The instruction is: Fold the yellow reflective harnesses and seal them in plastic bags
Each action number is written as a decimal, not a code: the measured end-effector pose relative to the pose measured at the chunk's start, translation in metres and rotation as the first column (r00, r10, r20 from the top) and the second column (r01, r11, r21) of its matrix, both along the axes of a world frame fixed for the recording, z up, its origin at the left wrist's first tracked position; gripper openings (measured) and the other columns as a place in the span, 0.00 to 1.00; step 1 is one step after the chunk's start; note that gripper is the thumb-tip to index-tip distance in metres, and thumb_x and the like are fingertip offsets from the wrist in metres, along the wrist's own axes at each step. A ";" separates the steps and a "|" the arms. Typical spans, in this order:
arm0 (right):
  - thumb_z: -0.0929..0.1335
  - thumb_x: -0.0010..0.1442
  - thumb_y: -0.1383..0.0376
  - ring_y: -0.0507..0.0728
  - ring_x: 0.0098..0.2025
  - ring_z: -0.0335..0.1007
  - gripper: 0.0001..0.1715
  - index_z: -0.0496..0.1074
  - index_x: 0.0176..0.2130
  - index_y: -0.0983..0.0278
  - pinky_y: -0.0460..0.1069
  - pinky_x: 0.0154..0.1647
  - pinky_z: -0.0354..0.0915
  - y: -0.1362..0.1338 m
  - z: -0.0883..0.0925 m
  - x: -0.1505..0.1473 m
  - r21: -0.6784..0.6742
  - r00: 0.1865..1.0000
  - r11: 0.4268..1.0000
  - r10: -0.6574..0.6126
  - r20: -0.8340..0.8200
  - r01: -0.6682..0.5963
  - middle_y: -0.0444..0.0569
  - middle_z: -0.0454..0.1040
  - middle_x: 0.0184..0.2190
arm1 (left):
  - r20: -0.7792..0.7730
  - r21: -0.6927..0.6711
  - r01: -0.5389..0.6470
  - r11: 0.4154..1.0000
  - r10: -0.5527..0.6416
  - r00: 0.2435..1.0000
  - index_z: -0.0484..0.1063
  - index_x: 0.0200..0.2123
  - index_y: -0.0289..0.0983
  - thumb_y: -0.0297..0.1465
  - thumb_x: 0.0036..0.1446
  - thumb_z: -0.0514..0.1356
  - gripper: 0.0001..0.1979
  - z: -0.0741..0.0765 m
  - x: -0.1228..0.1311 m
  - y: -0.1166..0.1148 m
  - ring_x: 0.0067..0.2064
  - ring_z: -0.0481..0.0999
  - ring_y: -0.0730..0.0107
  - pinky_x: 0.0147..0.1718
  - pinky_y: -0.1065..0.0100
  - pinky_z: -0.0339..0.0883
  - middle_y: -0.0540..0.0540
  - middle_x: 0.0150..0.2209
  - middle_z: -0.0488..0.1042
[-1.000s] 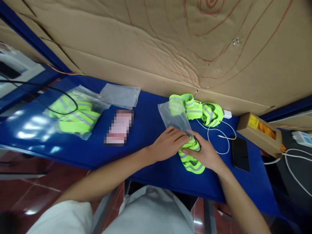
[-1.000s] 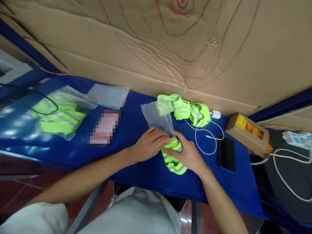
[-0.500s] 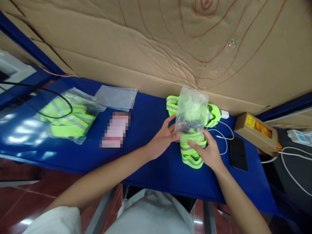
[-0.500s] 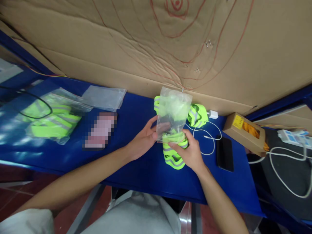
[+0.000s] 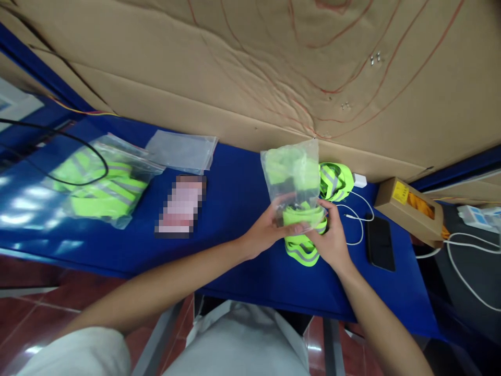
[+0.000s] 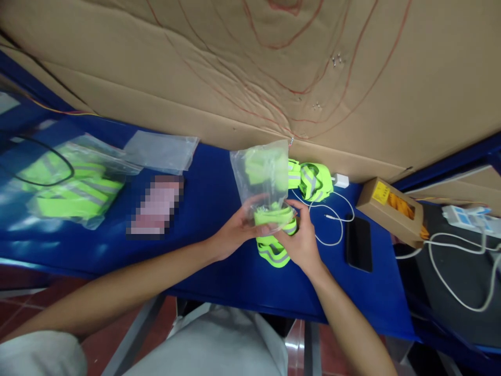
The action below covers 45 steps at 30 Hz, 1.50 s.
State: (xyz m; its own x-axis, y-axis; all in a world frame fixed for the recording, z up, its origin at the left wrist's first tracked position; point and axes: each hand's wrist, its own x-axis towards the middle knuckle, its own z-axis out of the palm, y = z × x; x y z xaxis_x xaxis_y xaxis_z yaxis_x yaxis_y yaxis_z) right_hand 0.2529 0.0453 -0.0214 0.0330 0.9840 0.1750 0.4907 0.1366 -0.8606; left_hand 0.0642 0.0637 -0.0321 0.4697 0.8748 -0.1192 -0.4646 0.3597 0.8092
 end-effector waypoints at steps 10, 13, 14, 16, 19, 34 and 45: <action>0.73 0.60 0.55 0.58 0.41 0.71 0.25 0.65 0.51 0.60 0.52 0.43 0.70 0.002 -0.015 -0.010 0.140 0.995 0.986 -0.082 -0.058 0.090 0.48 0.71 0.40 | -0.058 0.165 0.098 0.981 -0.089 0.994 0.60 0.63 0.41 0.33 0.50 0.77 0.41 -0.027 0.010 -0.007 0.67 0.70 0.49 0.65 0.51 0.64 0.37 0.64 0.69; 0.68 0.67 0.54 0.59 0.45 0.72 0.17 0.67 0.51 0.60 0.53 0.47 0.69 0.000 -0.018 -0.012 0.174 0.997 0.982 -0.077 -0.012 0.078 0.51 0.73 0.44 | -0.054 0.195 0.090 0.977 -0.081 0.995 0.59 0.63 0.42 0.32 0.48 0.77 0.44 -0.030 0.010 -0.008 0.68 0.68 0.49 0.66 0.51 0.63 0.36 0.66 0.66; 0.66 0.69 0.53 0.59 0.46 0.72 0.16 0.67 0.51 0.60 0.54 0.48 0.69 -0.001 -0.019 -0.013 0.172 0.996 0.982 -0.085 -0.003 0.085 0.51 0.74 0.45 | -0.048 0.201 0.093 0.975 -0.085 0.995 0.57 0.64 0.43 0.31 0.46 0.78 0.47 -0.030 0.010 -0.008 0.68 0.67 0.49 0.66 0.50 0.63 0.36 0.67 0.65; 0.63 0.72 0.53 0.60 0.48 0.73 0.17 0.67 0.53 0.60 0.54 0.50 0.69 -0.002 -0.020 -0.015 0.160 0.994 0.981 -0.108 0.000 0.106 0.53 0.74 0.47 | -0.053 0.208 0.083 0.975 -0.074 0.996 0.56 0.66 0.44 0.31 0.43 0.79 0.51 -0.030 0.010 -0.007 0.68 0.67 0.48 0.66 0.50 0.63 0.36 0.68 0.64; 0.62 0.73 0.52 0.61 0.52 0.72 0.18 0.66 0.55 0.60 0.55 0.53 0.69 -0.001 -0.020 -0.017 0.166 0.993 0.979 -0.115 -0.032 0.119 0.54 0.74 0.50 | -0.110 0.190 0.008 0.982 0.013 0.994 0.60 0.64 0.41 0.31 0.43 0.79 0.48 -0.027 0.009 -0.002 0.67 0.69 0.48 0.65 0.50 0.64 0.37 0.64 0.69; 0.67 0.66 0.59 0.61 0.41 0.72 0.08 0.71 0.34 0.58 0.57 0.45 0.70 -0.002 0.003 -0.015 0.431 0.974 0.876 -0.226 -0.029 0.216 0.49 0.71 0.35 | 0.030 -0.006 0.207 0.978 -0.207 0.978 0.55 0.66 0.46 0.27 0.36 0.81 0.57 -0.011 0.008 -0.013 0.68 0.68 0.48 0.60 0.52 0.70 0.38 0.67 0.66; 0.72 0.63 0.51 0.63 0.61 0.71 0.26 0.72 0.58 0.53 0.57 0.56 0.72 0.014 -0.004 0.008 0.032 0.932 0.996 0.086 -0.352 -0.080 0.52 0.73 0.59 | 0.097 -0.104 -0.019 0.994 0.029 0.995 0.62 0.62 0.41 0.28 0.45 0.78 0.44 0.001 -0.003 0.011 0.62 0.76 0.46 0.56 0.50 0.74 0.38 0.62 0.74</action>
State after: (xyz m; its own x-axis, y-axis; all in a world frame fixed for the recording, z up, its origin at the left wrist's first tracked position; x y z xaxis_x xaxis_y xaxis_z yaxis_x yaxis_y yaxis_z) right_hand 0.2608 0.0588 -0.0249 0.0139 0.9829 0.1833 0.1418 0.1796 -0.9735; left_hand 0.0617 0.0745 -0.0315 0.4622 0.8716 -0.1633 -0.5495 0.4261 0.7186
